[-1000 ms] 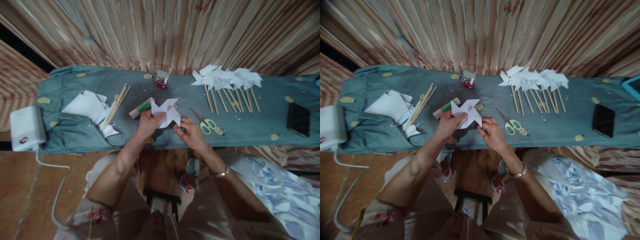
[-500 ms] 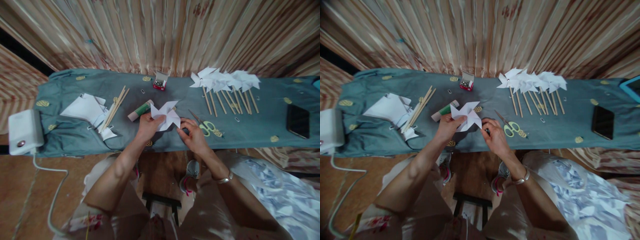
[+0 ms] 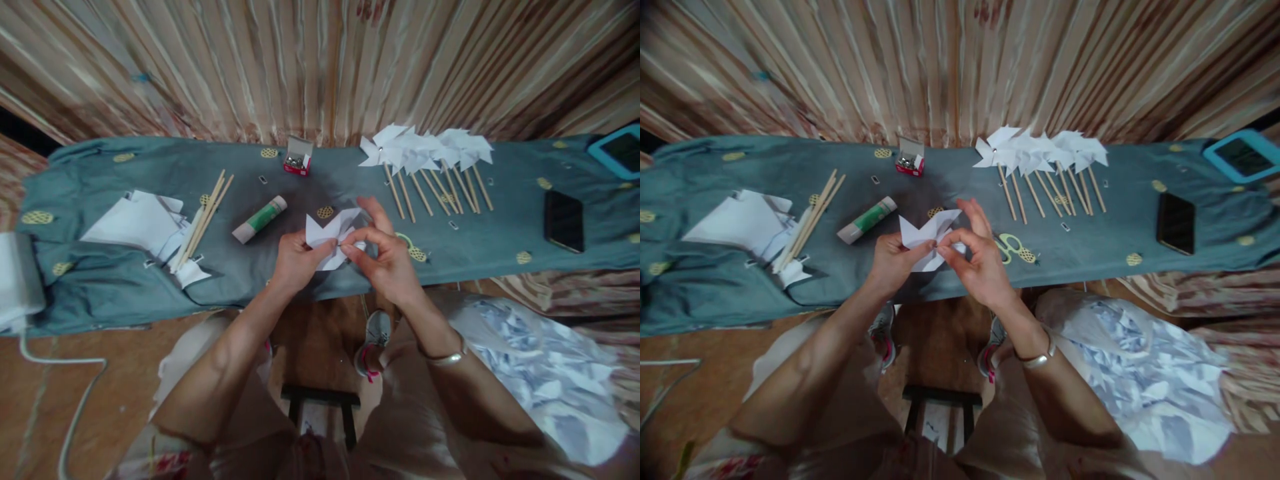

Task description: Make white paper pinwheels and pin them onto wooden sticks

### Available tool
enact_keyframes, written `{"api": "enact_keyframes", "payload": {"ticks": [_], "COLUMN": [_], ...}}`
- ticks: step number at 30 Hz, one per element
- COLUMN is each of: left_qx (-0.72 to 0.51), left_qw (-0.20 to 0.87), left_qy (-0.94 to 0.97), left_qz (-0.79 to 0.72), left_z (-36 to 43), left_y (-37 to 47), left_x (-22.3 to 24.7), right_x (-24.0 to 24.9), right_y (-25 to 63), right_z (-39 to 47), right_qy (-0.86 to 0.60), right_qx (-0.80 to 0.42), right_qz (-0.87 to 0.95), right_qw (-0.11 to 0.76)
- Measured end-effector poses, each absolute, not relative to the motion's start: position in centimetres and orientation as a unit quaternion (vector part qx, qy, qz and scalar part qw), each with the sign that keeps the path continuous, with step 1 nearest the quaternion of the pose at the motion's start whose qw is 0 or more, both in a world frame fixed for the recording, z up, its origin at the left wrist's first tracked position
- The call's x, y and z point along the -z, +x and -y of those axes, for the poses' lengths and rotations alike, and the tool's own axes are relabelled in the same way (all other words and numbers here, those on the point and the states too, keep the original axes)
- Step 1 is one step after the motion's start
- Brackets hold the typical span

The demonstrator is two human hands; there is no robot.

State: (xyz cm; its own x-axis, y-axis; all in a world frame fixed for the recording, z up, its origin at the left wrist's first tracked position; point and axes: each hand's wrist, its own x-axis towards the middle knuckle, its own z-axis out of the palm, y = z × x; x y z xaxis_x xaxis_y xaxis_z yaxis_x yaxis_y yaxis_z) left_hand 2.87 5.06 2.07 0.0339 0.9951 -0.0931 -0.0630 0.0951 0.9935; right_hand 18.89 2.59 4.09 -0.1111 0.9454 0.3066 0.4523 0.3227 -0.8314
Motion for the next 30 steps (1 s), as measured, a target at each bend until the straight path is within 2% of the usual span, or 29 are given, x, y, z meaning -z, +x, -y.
{"api": "enact_keyframes", "payload": {"ticks": [30], "left_qx": [-0.471], "left_qw": [0.583], "left_qy": [0.454], "left_qz": [-0.482], "left_z": [-4.93], "left_y": [3.3], "left_x": [-1.86], "right_x": [-3.59], "right_y": [19.83], "right_z": [-2.89], "right_qy": [-0.508], "right_qx": [-0.323], "right_qz": [0.672], "right_qw": [0.432]}}
